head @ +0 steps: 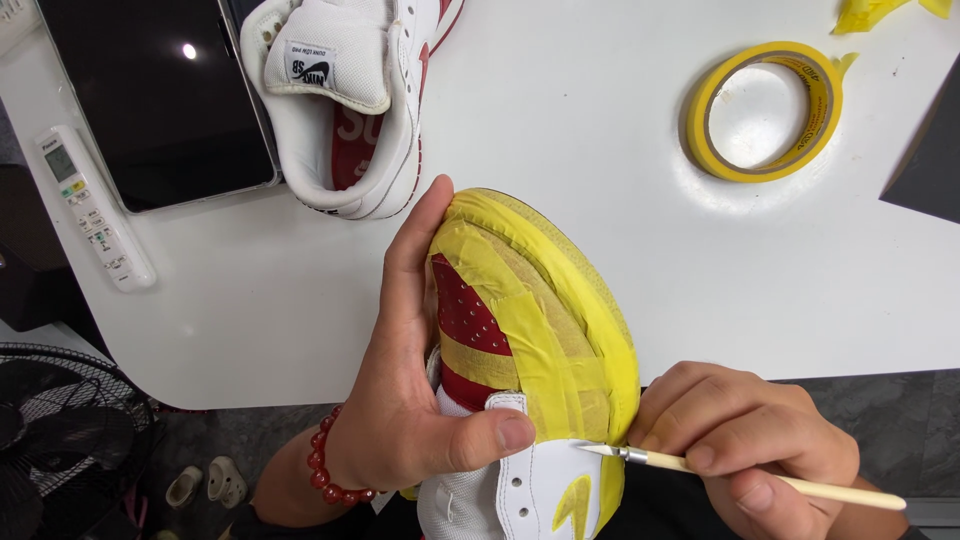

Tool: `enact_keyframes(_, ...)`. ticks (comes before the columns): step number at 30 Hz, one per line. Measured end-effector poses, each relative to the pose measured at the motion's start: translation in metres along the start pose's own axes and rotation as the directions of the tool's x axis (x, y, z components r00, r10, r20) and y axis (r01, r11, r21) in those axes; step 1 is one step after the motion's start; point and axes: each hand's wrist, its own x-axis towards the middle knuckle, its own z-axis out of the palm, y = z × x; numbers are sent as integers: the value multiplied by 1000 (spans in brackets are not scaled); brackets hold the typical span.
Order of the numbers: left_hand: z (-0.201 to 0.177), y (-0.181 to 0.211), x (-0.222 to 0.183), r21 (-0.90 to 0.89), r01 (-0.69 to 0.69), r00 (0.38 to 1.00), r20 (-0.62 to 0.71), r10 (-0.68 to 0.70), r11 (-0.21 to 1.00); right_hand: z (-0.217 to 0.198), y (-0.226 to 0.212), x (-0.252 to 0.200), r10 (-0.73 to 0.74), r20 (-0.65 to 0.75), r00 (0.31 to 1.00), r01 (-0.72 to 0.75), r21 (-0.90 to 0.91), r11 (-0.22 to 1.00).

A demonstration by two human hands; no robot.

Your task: Apply yellow masking tape and use a precision knife to cut out patterns for shoe customization.

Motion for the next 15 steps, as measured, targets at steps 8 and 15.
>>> enact_keyframes(8,0,1,-1,83,-27,1000,7,26,996,3,-18,17,0,117,993,24,-202,979)
enact_keyframes(15,2,1,-1,55,-27,1000,10,27,998,1,-7,0,-17,24,1000,21,-155,988)
